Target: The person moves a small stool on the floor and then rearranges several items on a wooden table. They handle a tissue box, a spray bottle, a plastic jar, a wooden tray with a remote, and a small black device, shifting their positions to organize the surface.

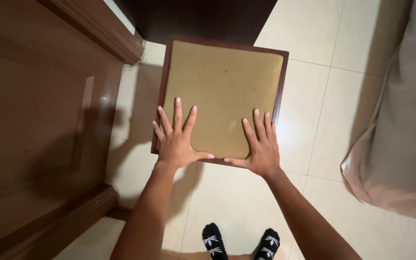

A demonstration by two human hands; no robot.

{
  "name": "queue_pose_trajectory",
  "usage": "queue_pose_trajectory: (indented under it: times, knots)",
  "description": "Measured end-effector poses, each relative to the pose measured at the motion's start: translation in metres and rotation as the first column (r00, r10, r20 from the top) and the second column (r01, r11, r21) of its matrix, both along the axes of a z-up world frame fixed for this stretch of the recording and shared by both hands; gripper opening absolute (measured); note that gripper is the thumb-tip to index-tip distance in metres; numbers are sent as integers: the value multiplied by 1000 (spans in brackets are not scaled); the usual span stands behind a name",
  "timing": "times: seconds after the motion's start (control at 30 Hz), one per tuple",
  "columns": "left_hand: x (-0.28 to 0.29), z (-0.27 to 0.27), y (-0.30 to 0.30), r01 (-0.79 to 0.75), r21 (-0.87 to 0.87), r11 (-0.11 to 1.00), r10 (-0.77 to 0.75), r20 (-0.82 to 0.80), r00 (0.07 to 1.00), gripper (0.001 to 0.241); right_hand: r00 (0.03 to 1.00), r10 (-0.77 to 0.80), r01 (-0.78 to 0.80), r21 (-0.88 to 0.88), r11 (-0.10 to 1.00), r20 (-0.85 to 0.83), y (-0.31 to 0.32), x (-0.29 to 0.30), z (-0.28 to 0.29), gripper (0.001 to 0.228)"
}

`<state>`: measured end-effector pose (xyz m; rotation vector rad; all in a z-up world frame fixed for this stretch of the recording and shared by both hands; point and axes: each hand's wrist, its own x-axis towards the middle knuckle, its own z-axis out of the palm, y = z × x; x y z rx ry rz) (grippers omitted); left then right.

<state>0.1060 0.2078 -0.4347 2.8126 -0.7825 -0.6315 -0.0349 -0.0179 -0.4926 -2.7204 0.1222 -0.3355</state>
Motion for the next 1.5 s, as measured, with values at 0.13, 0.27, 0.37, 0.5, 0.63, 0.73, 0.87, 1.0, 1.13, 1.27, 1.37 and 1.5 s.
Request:
queue_pose_trajectory:
  times: [0.13,0.27,0.37,0.5,0.63,0.73,0.87,1.0,1.13,1.27,1.37,1.5]
  knots:
    - [11,8,-6,-3,29,1000,4,-22,1000,151,1000,4,-4,9,1000,17,-2,11,0,127]
    - [16,13,-12,-45,62,997,45,4,999,150,1000,-3,3,21,1000,0,-1,23,2,128]
    - [23,7,-12,-75,-14,997,75,19,997,151,1000,-14,14,12,1000,-15,-2,34,0,128]
    - [40,7,-15,-80,-52,995,80,12,997,152,999,-24,24,9,1000,-27,-2,48,1,128]
    - [57,6,-18,-81,-44,996,81,0,997,152,999,-33,33,-6,999,-31,-5,65,-1,128]
    - [72,6,-19,-85,-54,995,86,11,996,153,999,-28,28,-2,1000,-22,-5,78,0,129]
    - [91,8,-21,-91,-34,995,91,-6,996,153,999,-38,38,-2,999,-36,-5,95,1,128]
    - [109,9,-24,-92,-27,995,92,-8,996,153,999,-36,36,-11,999,-39,-8,112,3,128]
    - [117,12,-22,-95,-4,995,95,-20,995,152,998,-44,43,-21,999,-46,-3,120,3,128]
    - [117,11,-22,-95,-25,995,94,-24,995,152,999,-45,45,-19,999,-12,-4,119,2,127]
    - [116,10,-21,-92,-37,995,92,-6,996,151,999,-47,48,9,999,-17,-3,119,3,126]
    - [119,8,-19,-88,-81,993,88,-14,996,151,998,-53,54,-27,998,20,-2,121,0,125]
